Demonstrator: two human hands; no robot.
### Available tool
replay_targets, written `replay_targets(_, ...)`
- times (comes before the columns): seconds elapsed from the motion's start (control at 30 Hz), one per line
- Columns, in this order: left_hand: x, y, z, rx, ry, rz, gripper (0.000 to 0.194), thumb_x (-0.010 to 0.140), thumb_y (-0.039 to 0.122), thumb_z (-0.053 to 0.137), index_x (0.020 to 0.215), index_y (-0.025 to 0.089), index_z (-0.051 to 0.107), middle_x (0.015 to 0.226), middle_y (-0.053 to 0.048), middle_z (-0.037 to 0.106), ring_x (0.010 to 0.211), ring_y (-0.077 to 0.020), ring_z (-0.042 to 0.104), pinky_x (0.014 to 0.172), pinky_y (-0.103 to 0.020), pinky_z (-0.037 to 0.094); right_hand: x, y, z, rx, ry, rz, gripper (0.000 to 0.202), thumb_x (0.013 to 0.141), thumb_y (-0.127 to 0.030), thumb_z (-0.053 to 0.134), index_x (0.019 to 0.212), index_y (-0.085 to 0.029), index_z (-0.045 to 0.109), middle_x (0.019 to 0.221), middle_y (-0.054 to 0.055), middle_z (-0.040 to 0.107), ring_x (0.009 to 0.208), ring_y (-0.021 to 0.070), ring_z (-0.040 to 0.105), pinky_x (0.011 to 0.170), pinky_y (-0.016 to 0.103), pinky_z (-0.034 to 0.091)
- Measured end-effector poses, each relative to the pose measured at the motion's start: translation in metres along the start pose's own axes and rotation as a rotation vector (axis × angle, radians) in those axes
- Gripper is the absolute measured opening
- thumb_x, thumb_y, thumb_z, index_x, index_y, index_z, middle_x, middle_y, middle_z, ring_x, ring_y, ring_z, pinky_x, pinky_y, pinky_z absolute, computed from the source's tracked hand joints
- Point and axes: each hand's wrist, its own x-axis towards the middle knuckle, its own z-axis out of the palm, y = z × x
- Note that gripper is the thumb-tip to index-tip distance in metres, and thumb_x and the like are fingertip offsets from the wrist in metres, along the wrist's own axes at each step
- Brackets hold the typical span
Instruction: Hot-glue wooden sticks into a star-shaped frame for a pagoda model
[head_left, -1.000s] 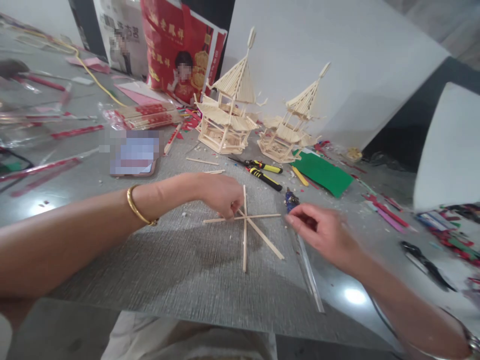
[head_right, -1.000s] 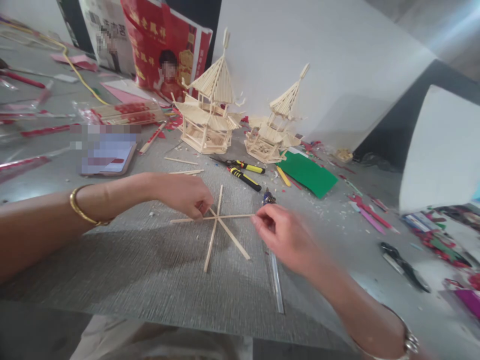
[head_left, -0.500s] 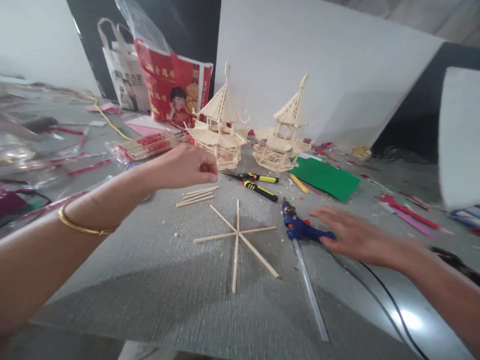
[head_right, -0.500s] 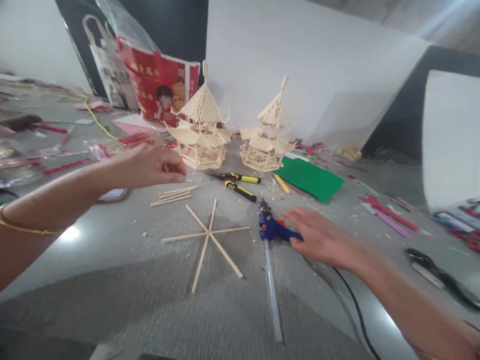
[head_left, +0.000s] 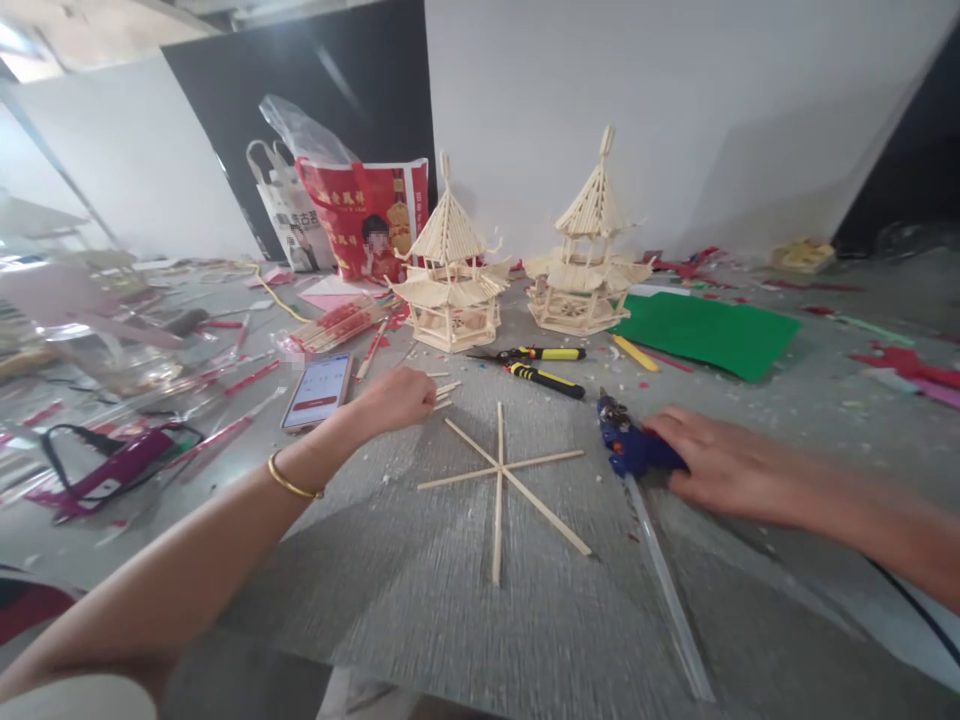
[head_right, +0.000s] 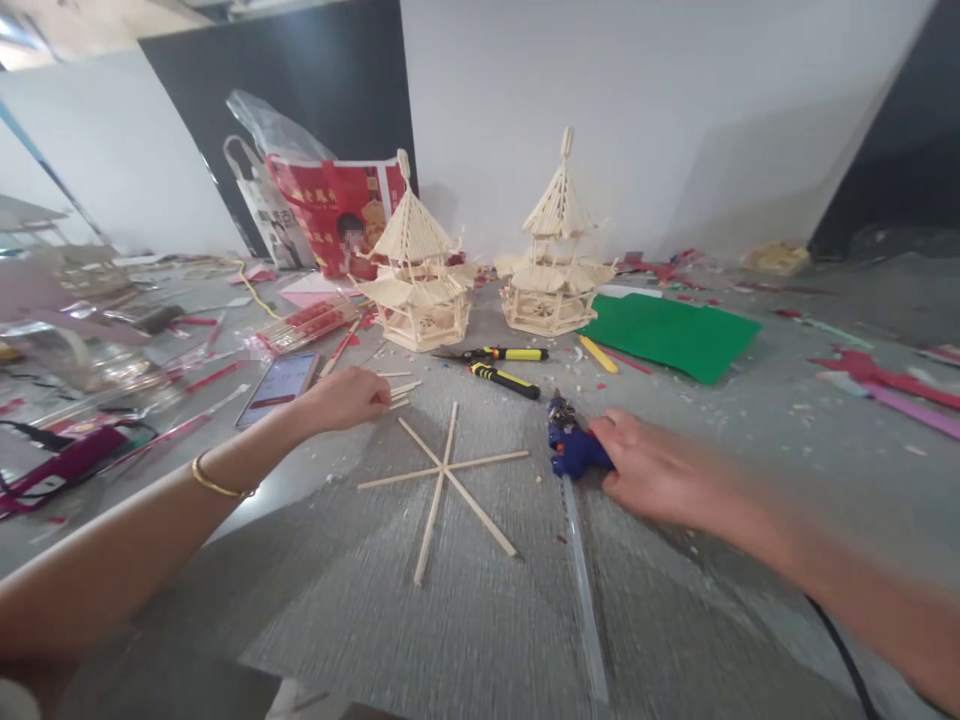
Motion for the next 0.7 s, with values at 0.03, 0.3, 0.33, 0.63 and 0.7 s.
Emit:
replay_targets(0.03,0.0,0.001,0.0,0.012,-0.009,-0.011,0.025,0.071,0.021,0.047,0.079,0.017,0.07,0.08,-0.009,0.071,0.073,-0.0194,0.062,0.055,-0.026,0.032,0.001,0.0,-0.002,0.012,-0.02,0.018,0.029,0.064,-0.009,0.05,0.088,-0.017,0.064,0.093,0.012,0.063,0.077,0.0186,0.06,0.067,0.033,0.042)
replay_targets(0.3,-0.005,0.0,0.003,-0.267,0.118,-0.041,0.015,0.069,0.021,0.053,0.072,0.015,0.066,0.068,-0.003,0.066,0.065,-0.0143,0.057,0.057,-0.023,0.035,0.012,-0.001,-0.034,0.355,0.085,0.146,0.024,0.068,-0.03,0.057,0.087,-0.017,0.064,0.075,0.009,0.063,0.065,0.0178,0.056,0.059,0.032,0.041)
replay_targets(0.33,-0.005,0.0,0.003,-0.391,0.149,-0.052,0.013,0.069,0.022,0.055,0.071,0.015,0.065,0.064,-0.001,0.063,0.062,-0.0122,0.055,0.056,-0.022,0.036,0.015,-0.005,-0.039,0.462,0.073,0.174,0.025,0.068,-0.035,0.059,0.086,-0.018,0.063,0.07,0.006,0.061,0.061,0.0167,0.054,0.055,0.031,0.04)
replay_targets(0.63,-0.011,0.028,-0.003,-1.368,0.197,-0.087,0.017,0.065,0.022,0.068,0.078,0.013,0.063,0.056,0.004,0.054,0.05,-0.0048,0.045,0.046,-0.018,0.036,0.046,-0.061,-0.043,1.282,0.019,0.143,0.037,0.076,-0.056,0.059,0.077,-0.019,0.057,0.056,-0.001,0.054,0.047,0.0088,0.046,0.043,0.022,0.034)
replay_targets(0.7,-0.012,0.034,-0.003,-1.425,0.174,-0.09,0.016,0.064,0.021,0.069,0.076,0.012,0.063,0.055,0.005,0.054,0.05,-0.0042,0.046,0.047,-0.017,0.037,0.045,-0.066,-0.036,1.307,-0.023,0.126,0.041,0.077,-0.06,0.057,0.077,-0.019,0.057,0.054,-0.001,0.053,0.047,0.0089,0.047,0.043,0.022,0.035)
